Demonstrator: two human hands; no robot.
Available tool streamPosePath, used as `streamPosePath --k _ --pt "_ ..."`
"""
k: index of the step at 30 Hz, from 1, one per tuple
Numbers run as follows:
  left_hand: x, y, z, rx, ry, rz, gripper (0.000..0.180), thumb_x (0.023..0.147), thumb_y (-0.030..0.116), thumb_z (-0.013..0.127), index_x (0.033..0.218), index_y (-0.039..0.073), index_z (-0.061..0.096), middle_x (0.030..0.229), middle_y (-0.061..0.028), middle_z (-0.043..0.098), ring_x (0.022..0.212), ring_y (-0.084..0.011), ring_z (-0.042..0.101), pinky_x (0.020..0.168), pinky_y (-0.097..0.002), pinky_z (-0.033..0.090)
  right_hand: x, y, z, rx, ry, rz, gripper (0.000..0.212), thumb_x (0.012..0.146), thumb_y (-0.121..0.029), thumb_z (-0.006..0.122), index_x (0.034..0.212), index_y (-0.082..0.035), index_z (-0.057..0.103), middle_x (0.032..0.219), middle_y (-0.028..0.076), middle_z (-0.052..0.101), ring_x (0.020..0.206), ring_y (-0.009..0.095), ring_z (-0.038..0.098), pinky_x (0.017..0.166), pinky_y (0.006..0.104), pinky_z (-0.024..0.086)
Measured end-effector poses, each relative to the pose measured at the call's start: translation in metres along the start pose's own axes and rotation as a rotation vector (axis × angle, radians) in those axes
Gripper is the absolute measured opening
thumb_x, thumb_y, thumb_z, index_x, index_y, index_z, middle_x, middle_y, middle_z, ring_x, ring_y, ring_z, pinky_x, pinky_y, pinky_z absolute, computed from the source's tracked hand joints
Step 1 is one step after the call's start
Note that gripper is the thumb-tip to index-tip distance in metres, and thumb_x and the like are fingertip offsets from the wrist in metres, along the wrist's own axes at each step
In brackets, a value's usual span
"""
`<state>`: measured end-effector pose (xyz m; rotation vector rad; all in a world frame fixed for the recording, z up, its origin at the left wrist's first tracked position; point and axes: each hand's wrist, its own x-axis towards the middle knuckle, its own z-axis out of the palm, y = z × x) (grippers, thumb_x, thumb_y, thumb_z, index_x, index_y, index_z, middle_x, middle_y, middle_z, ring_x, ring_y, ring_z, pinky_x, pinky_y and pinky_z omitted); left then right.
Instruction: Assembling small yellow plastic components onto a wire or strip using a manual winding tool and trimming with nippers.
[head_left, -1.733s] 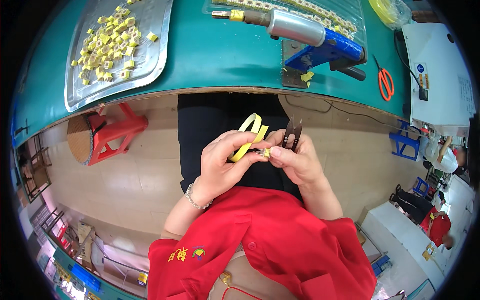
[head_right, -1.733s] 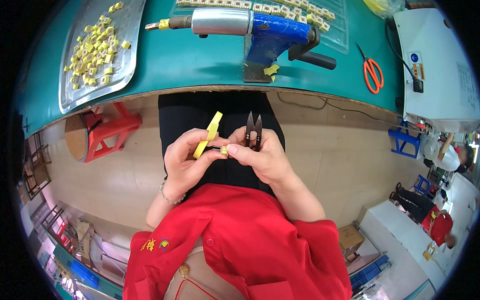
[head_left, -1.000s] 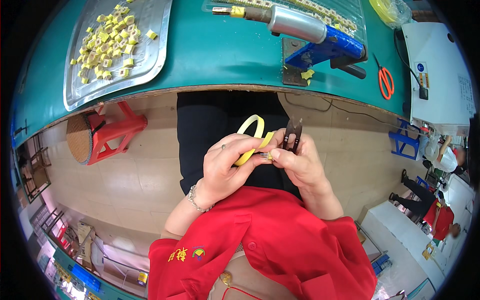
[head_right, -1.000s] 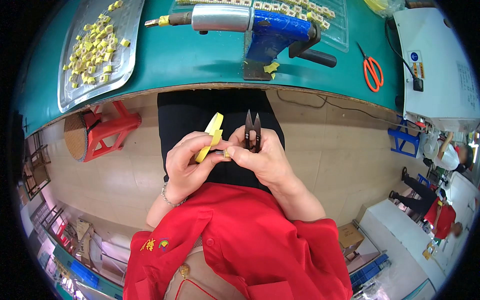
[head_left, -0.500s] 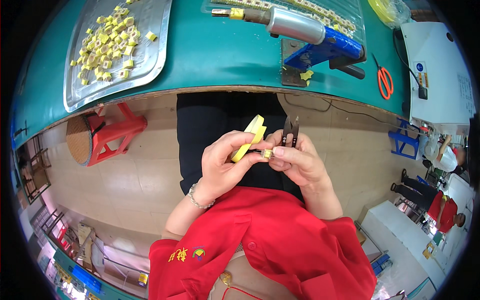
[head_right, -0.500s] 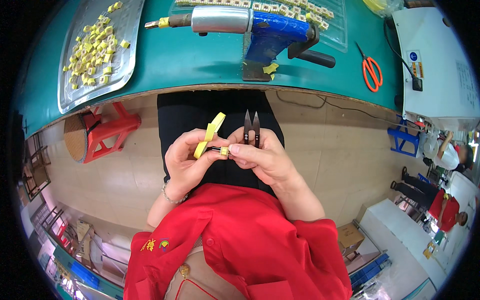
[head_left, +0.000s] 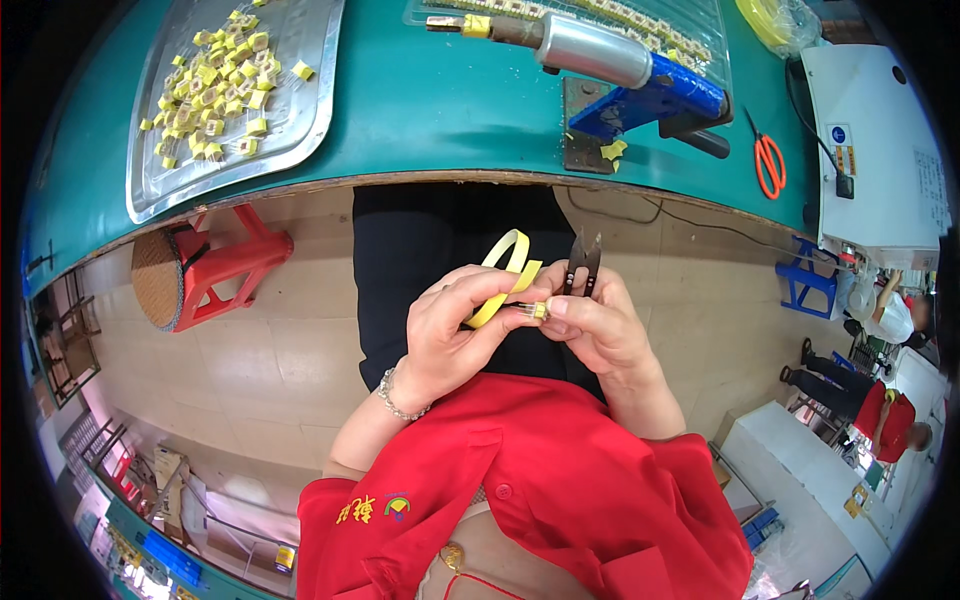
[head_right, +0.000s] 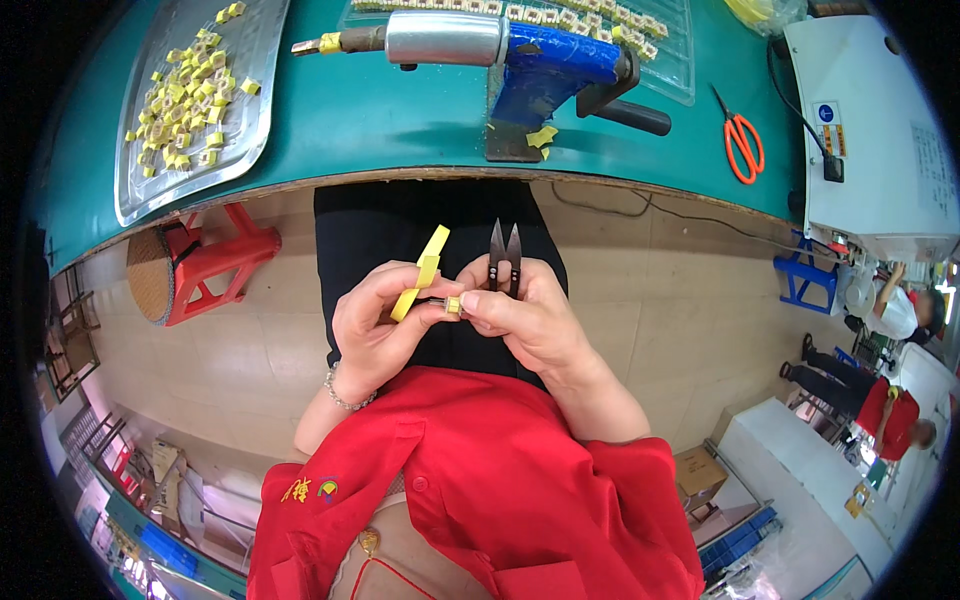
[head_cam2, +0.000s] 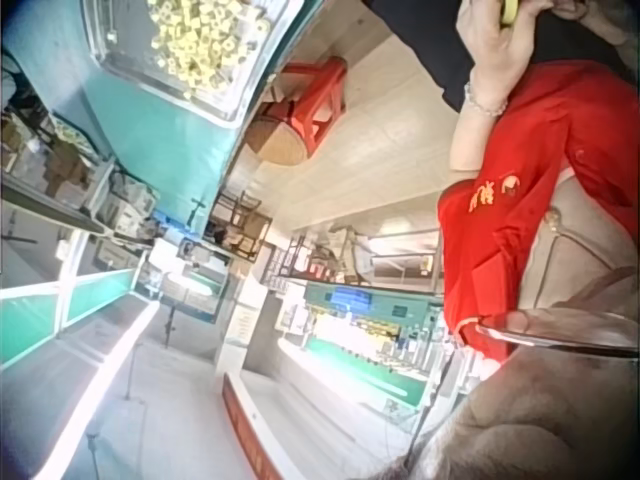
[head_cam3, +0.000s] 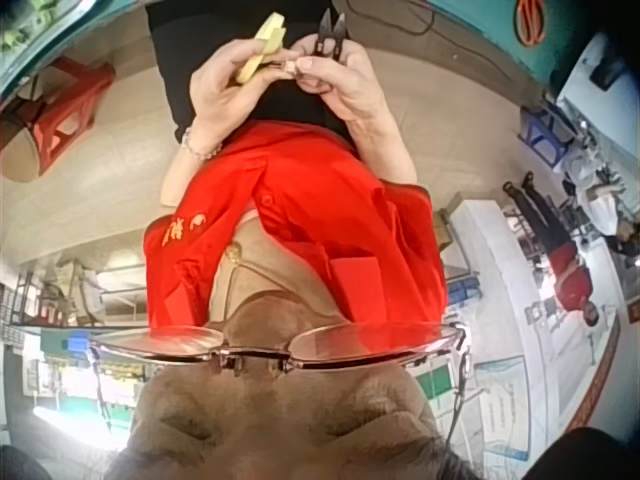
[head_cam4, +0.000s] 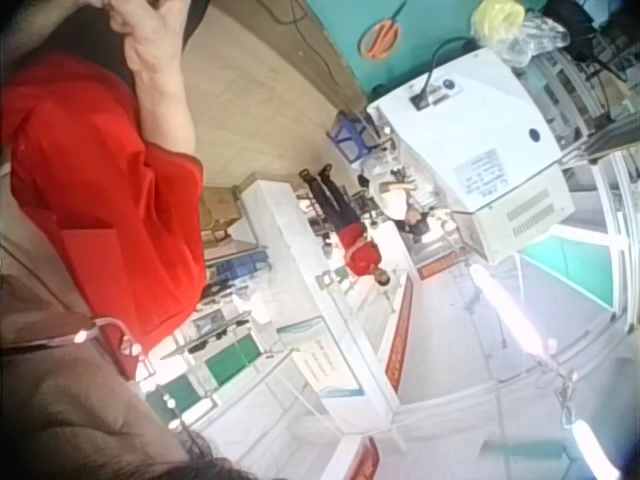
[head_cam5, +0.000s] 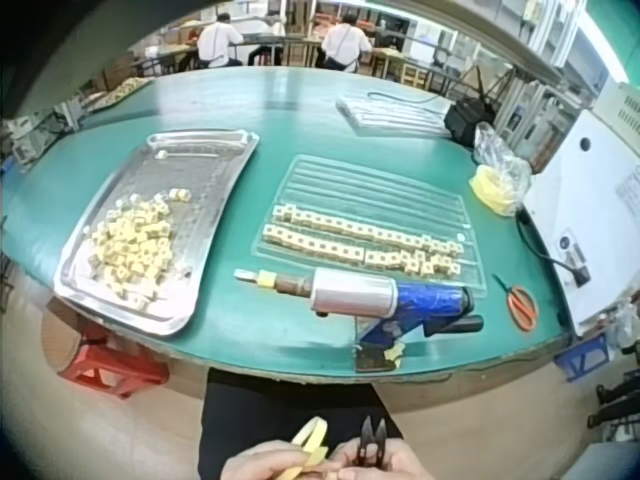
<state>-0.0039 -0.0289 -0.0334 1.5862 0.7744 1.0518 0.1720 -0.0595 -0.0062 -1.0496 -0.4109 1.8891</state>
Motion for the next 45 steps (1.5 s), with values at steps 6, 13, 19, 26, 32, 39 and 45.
streamPosePath --k 6,13,19,26,32,39,45 --pt "0.003 -0.001 -0.002 0.081 -0.03 0.088 0.034 0.072 -0.005 0.069 0.102 -0.002 0.052 0.09 -0.015 0.065 0.083 -0.019 0.064 0.071 -0.0262 0.052 -0.001 0.0 0.0 -0.021 -0.001 -0.006 0.016 0.078 -0.01 0.061 0.086 0.003 0.056 0.069 0.003 0.052 0.058 0.007 0.041 0.049 0.0209 0.03" --pt "0.009 0.009 0.001 -0.485 0.108 -0.288 0.033 0.077 -0.007 0.064 0.107 -0.004 0.05 0.091 -0.0153 0.065 0.086 -0.0191 0.064 0.076 -0.0289 0.053 -0.002 -0.006 -0.002 -0.205 -0.069 -0.188 0.027 0.076 -0.008 0.068 0.097 0.006 0.059 0.08 0.01 0.058 0.069 0.013 0.055 0.057 0.0224 0.041" --pt "0.005 0.011 0.003 -0.536 0.087 -0.32 0.035 0.077 -0.005 0.066 0.107 -0.004 0.05 0.091 -0.0157 0.065 0.087 -0.0199 0.064 0.076 -0.0287 0.053 -0.002 -0.003 -0.012 -0.246 -0.093 -0.227 0.02 0.074 -0.001 0.07 0.091 0.006 0.062 0.084 0.012 0.06 0.076 0.017 0.059 0.067 0.0264 0.048" --pt "0.004 0.011 0.004 -0.482 0.096 -0.28 0.034 0.077 -0.005 0.066 0.106 -0.003 0.051 0.091 -0.0143 0.065 0.089 -0.0194 0.064 0.076 -0.0282 0.053 0.002 -0.001 -0.006 -0.313 -0.06 -0.344 0.016 0.073 -0.001 0.072 0.086 0.002 0.065 0.075 0.002 0.058 0.062 0.005 0.049 0.054 0.019 0.036" --pt "0.011 0.008 -0.005 0.044 0.018 0.019 0.032 0.075 -0.006 0.067 0.104 -0.003 0.053 0.089 -0.0125 0.066 0.086 -0.0199 0.065 0.074 -0.0267 0.052 0.004 0.001 -0.004 -0.372 -0.03 -0.382 0.023 0.072 0.001 0.07 0.093 0.005 0.064 0.078 0.008 0.058 0.068 0.01 0.052 0.058 0.0227 0.039" --pt "0.008 0.003 -0.003 -0.018 0.06 0.006 0.033 0.072 -0.006 0.069 0.101 -0.001 0.053 0.086 -0.0131 0.066 0.08 -0.0192 0.065 0.07 -0.0265 0.051 0.004 0.0 -0.005 -0.16 -0.064 -0.238 0.019 0.074 0.0 0.07 0.091 0.005 0.063 0.079 0.004 0.058 0.062 0.006 0.048 0.055 0.0198 0.037" --pt "0.011 0.003 -0.005 0.013 0.028 0.1 0.035 0.072 -0.005 0.069 0.102 -0.001 0.052 0.086 -0.0142 0.066 0.08 -0.0195 0.065 0.069 -0.0263 0.051 0.003 -0.002 -0.006 -0.169 -0.039 -0.193 0.018 0.074 -0.001 0.07 0.089 0.005 0.063 0.078 0.004 0.058 0.062 0.006 0.048 0.054 0.02 0.036"
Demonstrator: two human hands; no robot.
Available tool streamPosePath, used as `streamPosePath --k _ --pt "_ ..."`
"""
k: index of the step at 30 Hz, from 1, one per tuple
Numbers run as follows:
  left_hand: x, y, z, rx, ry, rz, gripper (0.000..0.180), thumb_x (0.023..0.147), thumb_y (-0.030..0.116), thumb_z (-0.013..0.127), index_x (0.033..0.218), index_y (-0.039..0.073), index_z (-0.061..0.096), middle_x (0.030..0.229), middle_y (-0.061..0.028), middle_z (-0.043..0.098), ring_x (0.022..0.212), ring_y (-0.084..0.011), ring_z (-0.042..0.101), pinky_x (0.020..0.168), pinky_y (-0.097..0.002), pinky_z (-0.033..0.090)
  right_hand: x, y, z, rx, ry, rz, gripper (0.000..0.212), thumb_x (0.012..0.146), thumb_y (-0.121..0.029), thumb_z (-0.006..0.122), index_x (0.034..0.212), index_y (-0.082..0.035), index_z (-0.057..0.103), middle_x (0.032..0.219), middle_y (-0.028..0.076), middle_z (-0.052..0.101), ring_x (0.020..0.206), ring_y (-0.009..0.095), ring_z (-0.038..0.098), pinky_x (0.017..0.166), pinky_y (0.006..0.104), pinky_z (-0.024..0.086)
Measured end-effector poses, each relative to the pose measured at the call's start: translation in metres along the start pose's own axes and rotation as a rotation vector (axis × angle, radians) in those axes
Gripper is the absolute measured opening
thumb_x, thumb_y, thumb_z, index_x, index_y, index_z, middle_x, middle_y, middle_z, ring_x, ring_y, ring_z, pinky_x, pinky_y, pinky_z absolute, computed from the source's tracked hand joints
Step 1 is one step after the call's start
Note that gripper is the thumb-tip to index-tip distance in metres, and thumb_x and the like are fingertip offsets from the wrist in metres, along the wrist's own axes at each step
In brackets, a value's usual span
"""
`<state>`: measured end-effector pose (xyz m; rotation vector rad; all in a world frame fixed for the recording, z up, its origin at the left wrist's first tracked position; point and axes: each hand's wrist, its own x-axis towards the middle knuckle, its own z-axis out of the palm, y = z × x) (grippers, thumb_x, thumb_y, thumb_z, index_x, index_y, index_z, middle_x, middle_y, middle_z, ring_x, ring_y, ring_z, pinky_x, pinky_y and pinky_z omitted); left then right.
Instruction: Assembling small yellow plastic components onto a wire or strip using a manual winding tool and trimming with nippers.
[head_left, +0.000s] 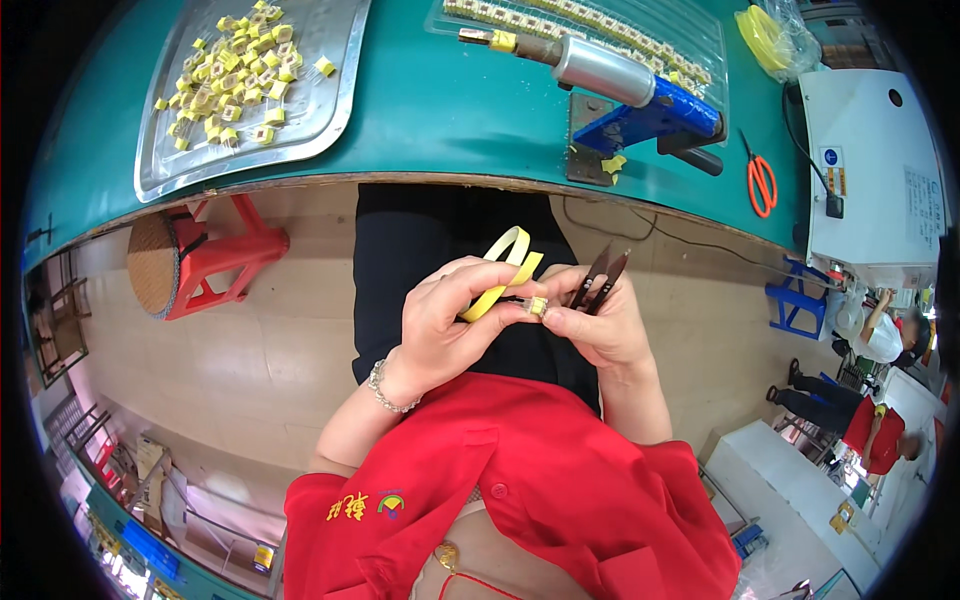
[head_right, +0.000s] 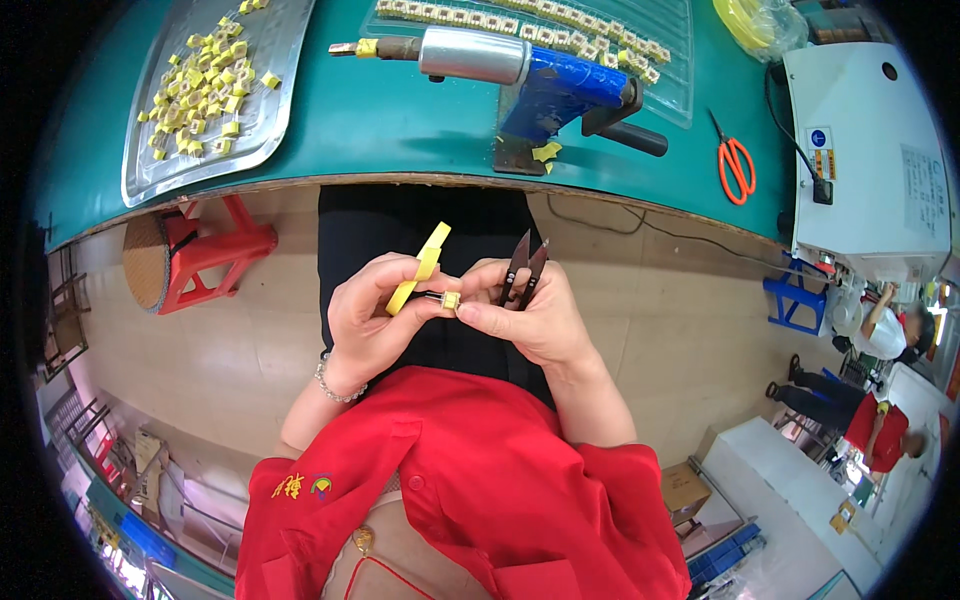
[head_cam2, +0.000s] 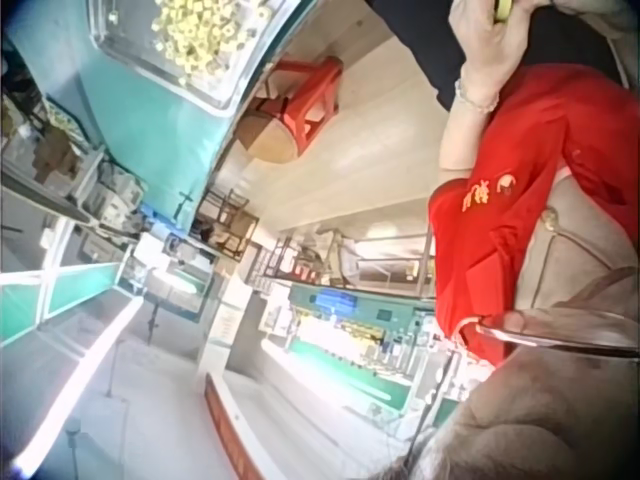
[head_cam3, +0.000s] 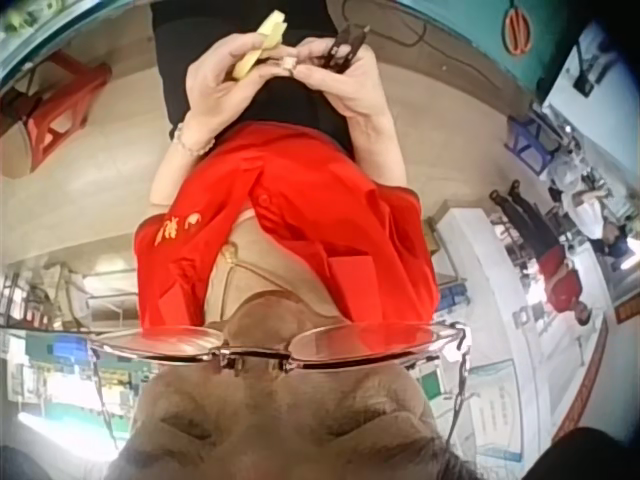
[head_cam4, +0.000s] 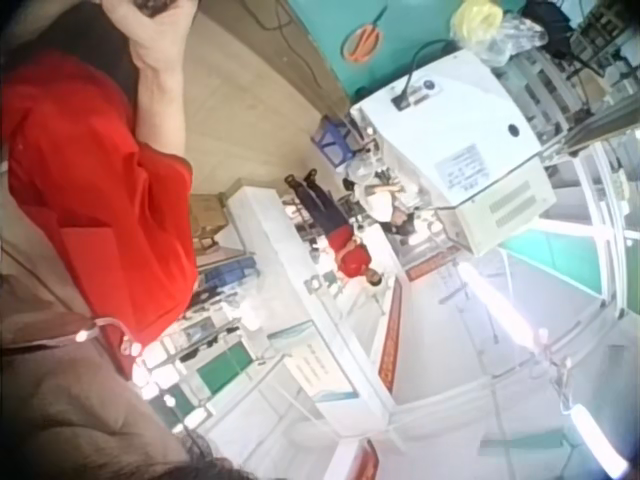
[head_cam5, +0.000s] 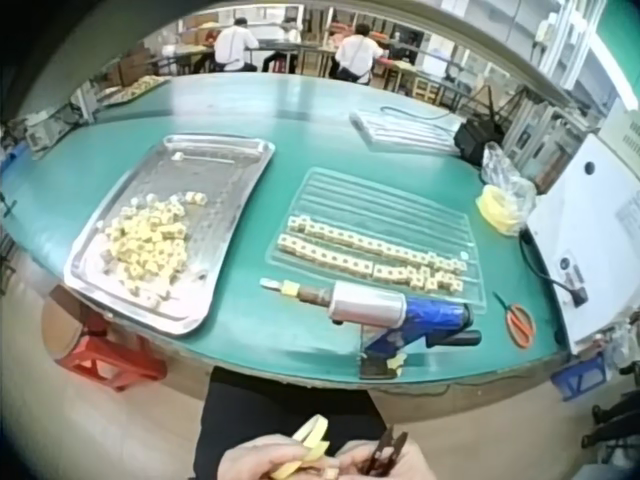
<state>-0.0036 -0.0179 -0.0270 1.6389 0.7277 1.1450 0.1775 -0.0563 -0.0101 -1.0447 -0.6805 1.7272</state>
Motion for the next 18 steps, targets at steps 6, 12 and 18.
streamPosePath --k 6,12,18 --pt "-0.0058 -0.0009 0.0032 -0.05 -0.001 -0.07 0.036 0.072 -0.005 0.07 0.103 -0.001 0.052 0.087 -0.0143 0.066 0.081 -0.0191 0.065 0.069 -0.0258 0.051 -0.0024 0.0 -0.0017 -0.007 -0.026 0.01 0.018 0.073 -0.001 0.07 0.089 0.005 0.063 0.078 0.004 0.059 0.063 0.006 0.05 0.055 0.0201 0.037" --pt "-0.0045 0.0016 0.004 -0.148 0.017 -0.123 0.035 0.073 -0.006 0.068 0.104 -0.002 0.052 0.088 -0.0137 0.066 0.083 -0.0184 0.065 0.071 -0.0255 0.052 -0.0014 0.0018 0.0004 -0.014 -0.064 -0.082 0.019 0.073 -0.003 0.07 0.089 0.005 0.062 0.08 0.004 0.059 0.065 0.006 0.051 0.057 0.0201 0.039" --pt "-0.0032 -0.001 0.002 -0.099 0.008 -0.106 0.034 0.073 -0.004 0.069 0.103 -0.001 0.052 0.087 -0.0131 0.067 0.08 -0.0177 0.064 0.07 -0.026 0.051 0.0014 0.0031 -0.0027 -0.012 -0.029 -0.019 0.018 0.074 -0.003 0.07 0.089 0.004 0.062 0.081 0.004 0.059 0.066 0.007 0.052 0.058 0.0204 0.04"
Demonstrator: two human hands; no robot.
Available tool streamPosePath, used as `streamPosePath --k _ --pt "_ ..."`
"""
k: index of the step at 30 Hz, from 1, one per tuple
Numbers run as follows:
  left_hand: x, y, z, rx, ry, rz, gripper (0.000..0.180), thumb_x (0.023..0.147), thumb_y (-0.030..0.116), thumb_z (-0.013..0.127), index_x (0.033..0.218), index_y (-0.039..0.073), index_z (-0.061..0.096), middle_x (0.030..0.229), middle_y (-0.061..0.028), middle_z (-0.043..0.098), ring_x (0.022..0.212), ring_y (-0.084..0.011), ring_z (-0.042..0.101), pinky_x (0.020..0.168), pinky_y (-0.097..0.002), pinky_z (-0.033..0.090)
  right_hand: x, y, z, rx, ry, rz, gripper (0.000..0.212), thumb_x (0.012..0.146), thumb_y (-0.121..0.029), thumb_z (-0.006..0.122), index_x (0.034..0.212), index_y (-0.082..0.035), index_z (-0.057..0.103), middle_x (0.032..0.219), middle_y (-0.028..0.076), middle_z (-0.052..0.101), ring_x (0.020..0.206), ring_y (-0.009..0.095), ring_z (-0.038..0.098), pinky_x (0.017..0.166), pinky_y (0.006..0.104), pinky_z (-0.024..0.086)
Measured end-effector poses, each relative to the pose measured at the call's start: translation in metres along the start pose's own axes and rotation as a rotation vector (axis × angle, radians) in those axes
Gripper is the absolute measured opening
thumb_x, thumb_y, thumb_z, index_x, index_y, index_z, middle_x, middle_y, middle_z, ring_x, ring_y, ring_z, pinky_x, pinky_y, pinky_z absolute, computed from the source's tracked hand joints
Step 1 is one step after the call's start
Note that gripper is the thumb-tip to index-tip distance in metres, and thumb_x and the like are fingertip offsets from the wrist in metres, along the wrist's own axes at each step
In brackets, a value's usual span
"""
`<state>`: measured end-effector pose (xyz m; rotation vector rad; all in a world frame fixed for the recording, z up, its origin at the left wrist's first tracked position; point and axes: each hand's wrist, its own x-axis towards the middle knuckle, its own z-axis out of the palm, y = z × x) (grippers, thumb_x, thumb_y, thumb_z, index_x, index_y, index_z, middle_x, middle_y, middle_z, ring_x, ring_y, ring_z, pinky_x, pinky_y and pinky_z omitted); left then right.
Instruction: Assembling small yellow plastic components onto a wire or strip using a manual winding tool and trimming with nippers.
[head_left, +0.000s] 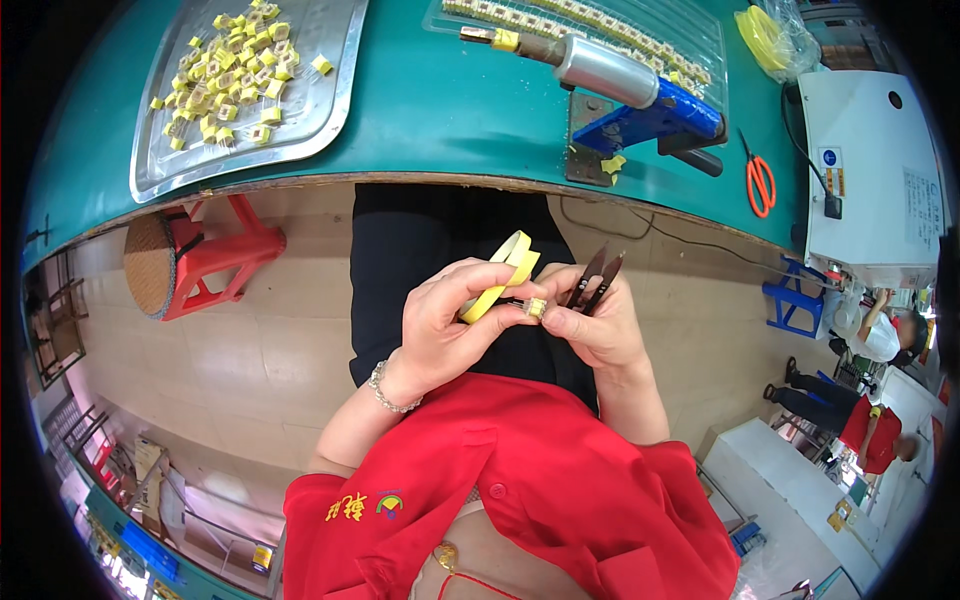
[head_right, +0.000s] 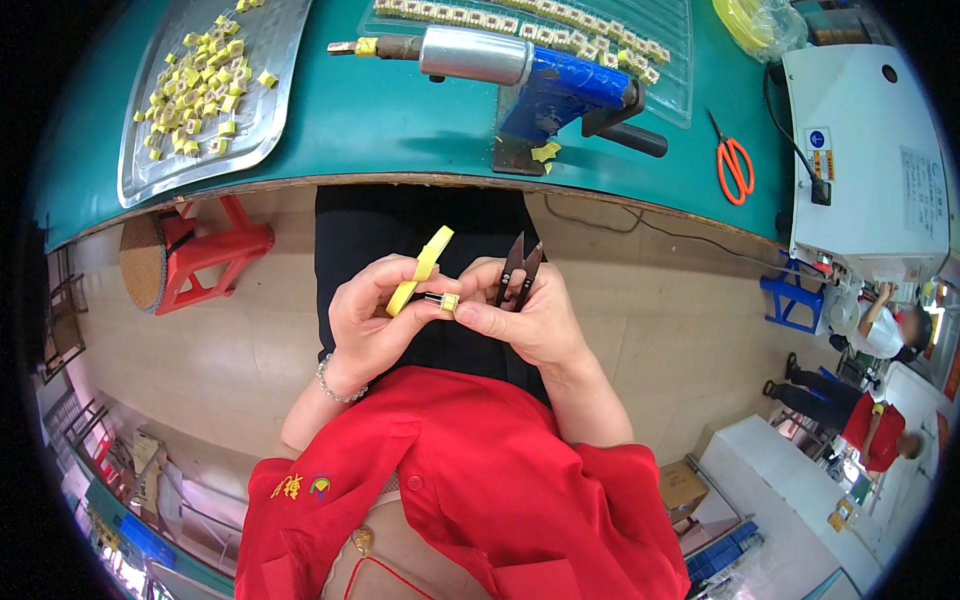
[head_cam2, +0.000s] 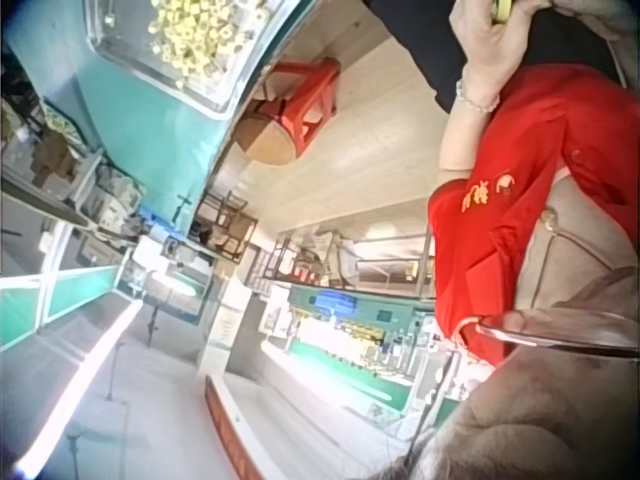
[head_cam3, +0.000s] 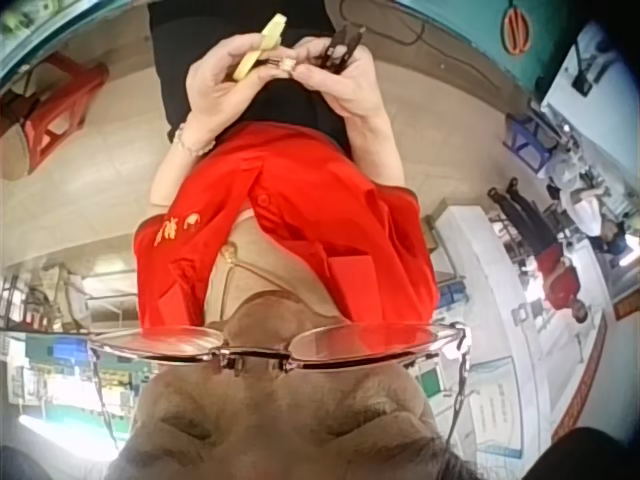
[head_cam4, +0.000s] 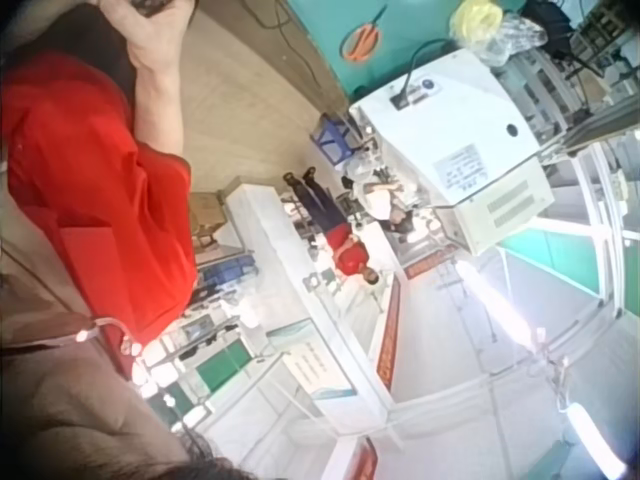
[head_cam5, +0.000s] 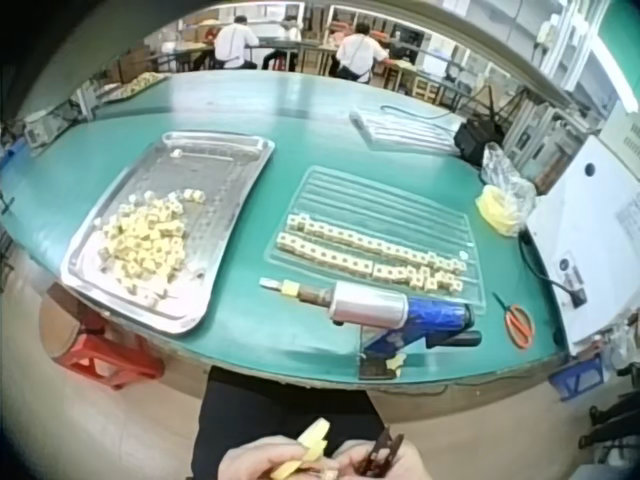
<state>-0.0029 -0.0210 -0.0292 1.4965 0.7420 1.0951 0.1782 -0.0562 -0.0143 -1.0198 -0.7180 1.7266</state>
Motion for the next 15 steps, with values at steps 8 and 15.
streamPosePath --k 8,15 --pt "0.006 0.008 -0.002 0.254 -0.001 0.17 0.034 0.068 -0.002 0.071 0.098 0.002 0.055 0.084 -0.0079 0.068 0.076 -0.022 0.063 0.069 -0.0288 0.049 -0.003 -0.005 0.005 -0.269 0.006 -0.096 0.021 0.074 0.001 0.065 0.094 0.006 0.062 0.085 0.01 0.061 0.064 0.008 0.05 0.056 0.0205 0.036" --pt "-0.001 0.004 0.002 0.205 0.072 0.119 0.034 0.069 -0.003 0.071 0.099 0.002 0.056 0.084 -0.0084 0.068 0.077 -0.0213 0.063 0.07 -0.0288 0.049 -0.004 0.001 0.013 -0.153 0.145 -0.001 0.019 0.073 0.001 0.07 0.09 0.004 0.061 0.079 0.001 0.059 0.065 0.004 0.053 0.057 0.0165 0.041"
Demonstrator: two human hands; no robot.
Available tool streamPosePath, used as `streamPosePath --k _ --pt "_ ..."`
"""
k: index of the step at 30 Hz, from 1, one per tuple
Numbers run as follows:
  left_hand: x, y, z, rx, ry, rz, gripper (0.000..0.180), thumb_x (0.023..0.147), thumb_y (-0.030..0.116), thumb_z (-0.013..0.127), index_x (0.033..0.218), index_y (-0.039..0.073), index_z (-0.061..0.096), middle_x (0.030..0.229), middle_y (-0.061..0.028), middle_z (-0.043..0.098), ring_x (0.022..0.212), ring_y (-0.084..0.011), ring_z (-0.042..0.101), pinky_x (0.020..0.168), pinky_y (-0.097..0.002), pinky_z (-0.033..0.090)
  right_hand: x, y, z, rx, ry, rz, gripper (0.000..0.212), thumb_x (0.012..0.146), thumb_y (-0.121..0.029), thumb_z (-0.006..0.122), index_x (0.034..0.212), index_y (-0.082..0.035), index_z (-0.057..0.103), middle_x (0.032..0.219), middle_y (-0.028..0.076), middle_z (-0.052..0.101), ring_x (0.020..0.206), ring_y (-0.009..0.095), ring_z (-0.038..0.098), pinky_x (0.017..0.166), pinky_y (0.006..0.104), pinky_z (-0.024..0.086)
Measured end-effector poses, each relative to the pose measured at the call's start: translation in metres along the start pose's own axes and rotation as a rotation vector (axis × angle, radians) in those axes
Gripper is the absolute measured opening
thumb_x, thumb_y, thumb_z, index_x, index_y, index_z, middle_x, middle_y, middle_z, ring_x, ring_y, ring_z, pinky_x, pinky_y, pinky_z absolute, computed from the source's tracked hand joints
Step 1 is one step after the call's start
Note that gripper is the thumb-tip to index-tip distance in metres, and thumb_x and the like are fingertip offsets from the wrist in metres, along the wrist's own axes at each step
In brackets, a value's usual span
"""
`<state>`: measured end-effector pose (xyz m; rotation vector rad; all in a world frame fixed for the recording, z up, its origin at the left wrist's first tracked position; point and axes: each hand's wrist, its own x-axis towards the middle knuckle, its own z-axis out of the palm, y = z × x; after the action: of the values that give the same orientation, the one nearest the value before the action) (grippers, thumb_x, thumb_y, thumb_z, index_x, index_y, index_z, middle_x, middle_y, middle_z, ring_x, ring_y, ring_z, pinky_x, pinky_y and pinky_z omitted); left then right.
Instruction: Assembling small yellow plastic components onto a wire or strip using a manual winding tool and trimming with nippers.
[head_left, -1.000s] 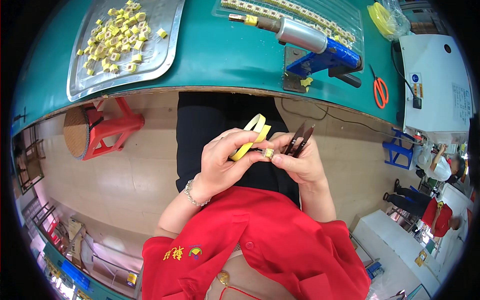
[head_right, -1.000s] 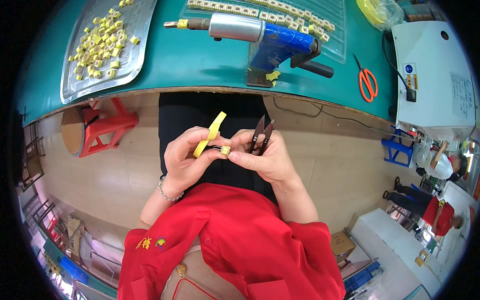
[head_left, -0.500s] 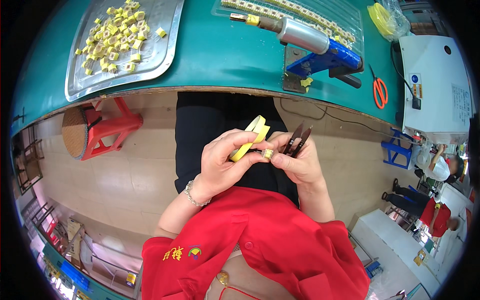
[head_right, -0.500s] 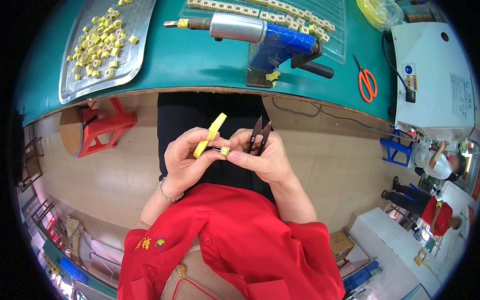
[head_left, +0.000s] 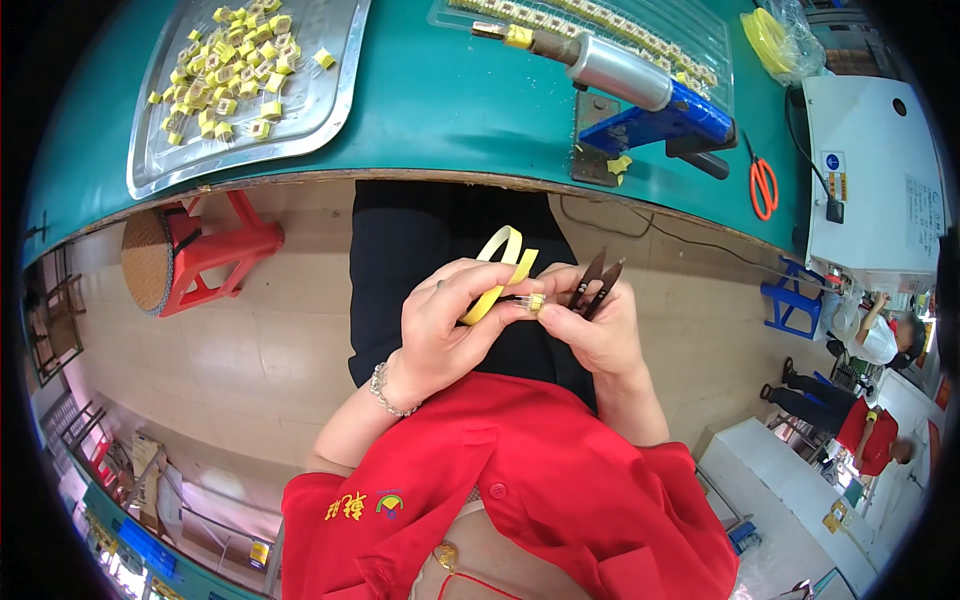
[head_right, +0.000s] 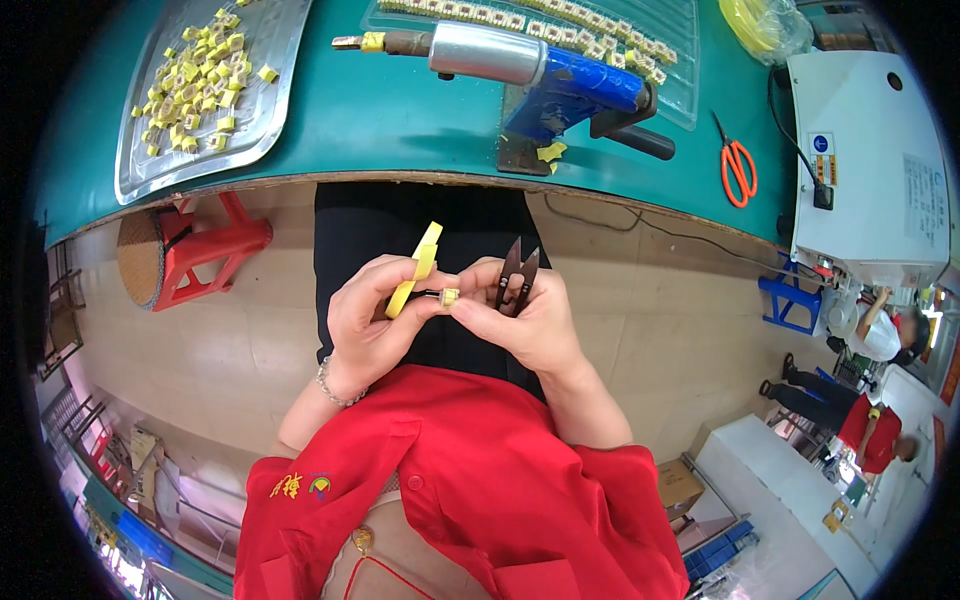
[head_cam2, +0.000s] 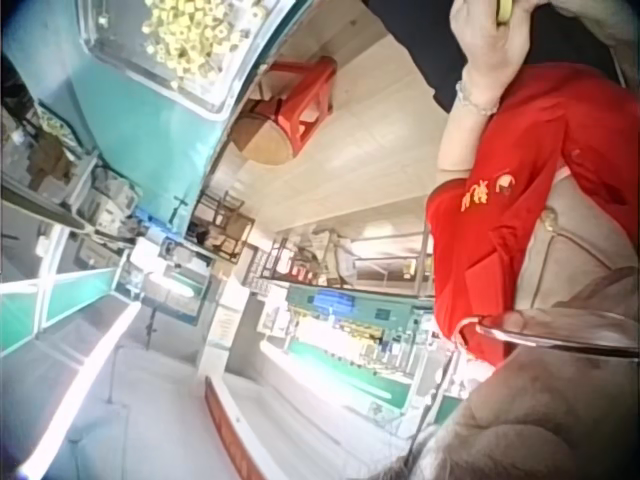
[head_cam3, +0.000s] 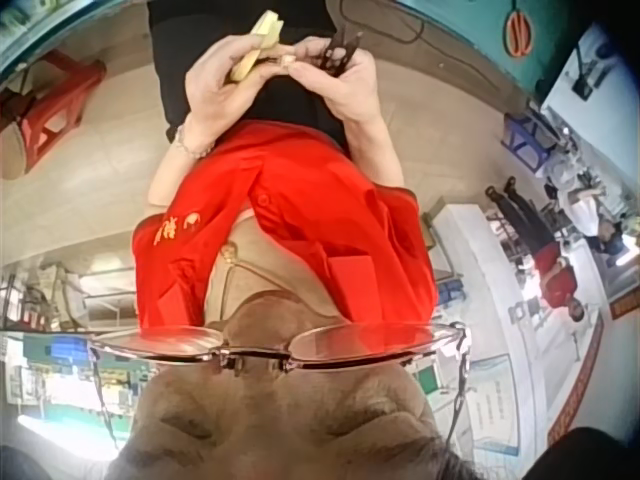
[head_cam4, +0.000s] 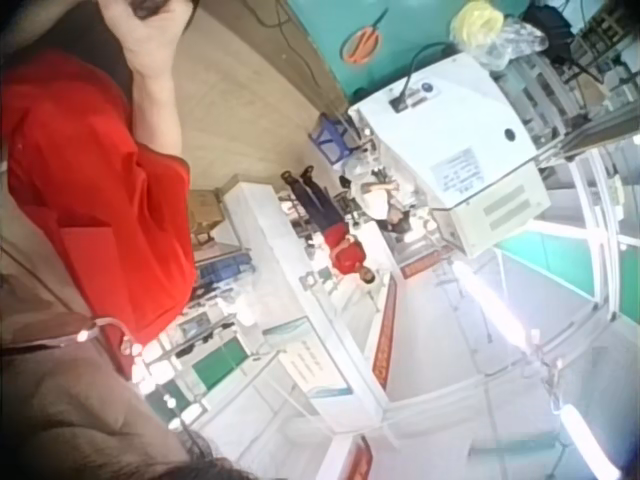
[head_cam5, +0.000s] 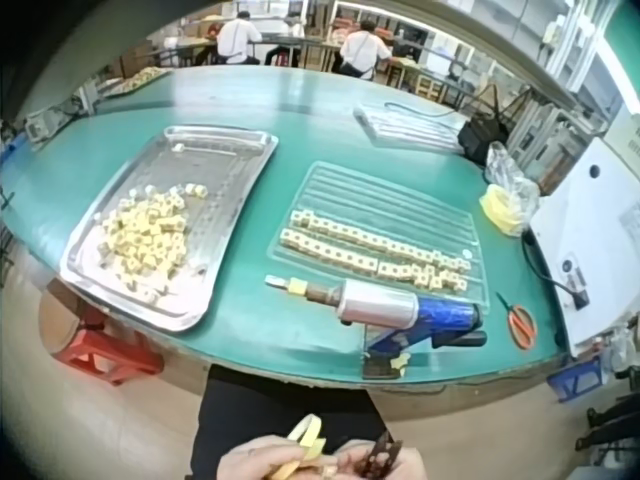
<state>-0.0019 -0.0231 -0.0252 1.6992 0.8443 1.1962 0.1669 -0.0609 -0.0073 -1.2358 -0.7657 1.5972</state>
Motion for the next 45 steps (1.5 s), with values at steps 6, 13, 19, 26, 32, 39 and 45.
streamPosePath --k 6,13,19,26,32,39,45 --pt "-0.001 -0.001 0.0 -0.027 0.004 -0.021 0.034 0.069 -0.001 0.072 0.099 0.001 0.055 0.084 -0.009 0.068 0.077 -0.0202 0.063 0.071 -0.0289 0.049 -0.001 0.003 -0.008 -0.006 -0.085 -0.023 0.019 0.078 0.002 0.06 0.095 0.01 0.061 0.089 0.012 0.061 0.082 0.017 0.062 0.074 0.0264 0.049" --pt "0.005 -0.003 -0.001 0.059 -0.017 0.025 0.036 0.067 0.001 0.074 0.099 0.003 0.057 0.083 -0.0085 0.068 0.075 -0.0216 0.063 0.071 -0.0297 0.049 0.004 0.005 -0.007 -0.037 -0.044 -0.052 0.017 0.077 0.003 0.06 0.093 0.009 0.06 0.088 0.011 0.061 0.077 0.014 0.06 0.068 0.0224 0.047" --pt "0.011 0.007 -0.012 0.118 0.017 0.027 0.035 0.067 0.0 0.074 0.098 0.003 0.057 0.083 -0.0086 0.067 0.077 -0.0228 0.063 0.07 -0.0303 0.049 0.009 -0.016 0.006 -0.21 -0.034 -0.057 0.016 0.075 0.002 0.061 0.091 0.006 0.061 0.079 0.005 0.06 0.062 0.005 0.05 0.056 0.0165 0.038" --pt "0.077 0.009 -0.048 -0.28 0.464 0.022 0.038 0.077 -0.013 0.059 0.11 -0.001 0.045 0.097 -0.0146 0.061 0.092 -0.0212 0.062 0.077 -0.0299 0.053 0.005 -0.015 0.004 -0.08 0.077 -0.122 0.018 0.08 0.0 0.06 0.098 0.004 0.062 0.075 0.007 0.062 0.056 0.005 0.048 0.049 0.0172 0.034" --pt "0.124 0.005 -0.059 -0.353 0.239 0.034 0.034 0.08 -0.009 0.059 0.111 -0.002 0.046 0.1 -0.0149 0.062 0.096 -0.0198 0.061 0.079 -0.0283 0.052 0.004 -0.014 0.006 -0.061 0.042 -0.126 0.013 0.081 0.001 0.06 0.093 0.004 0.064 0.072 0.006 0.061 0.054 0.004 0.047 0.048 0.0168 0.033" --pt "0.133 -0.004 -0.057 -0.342 0.141 0.046 0.033 0.08 -0.009 0.059 0.109 -0.002 0.047 0.099 -0.0149 0.062 0.096 -0.021 0.062 0.077 -0.0287 0.054 0.006 -0.015 -0.004 -0.049 0.066 -0.107 0.012 0.082 0.0 0.059 0.092 0.003 0.064 0.071 0.006 0.061 0.056 0.004 0.048 0.048 0.0171 0.033" --pt "0.133 -0.004 -0.046 -0.37 0.135 0.057 0.034 0.08 -0.01 0.059 0.11 -0.001 0.047 0.099 -0.0143 0.062 0.097 -0.0219 0.062 0.079 -0.0291 0.054 0.007 -0.017 0.002 -0.058 0.05 -0.067 0.012 0.082 -0.001 0.06 0.092 0.003 0.064 0.072 0.005 0.061 0.057 0.005 0.05 0.05 0.0171 0.035"
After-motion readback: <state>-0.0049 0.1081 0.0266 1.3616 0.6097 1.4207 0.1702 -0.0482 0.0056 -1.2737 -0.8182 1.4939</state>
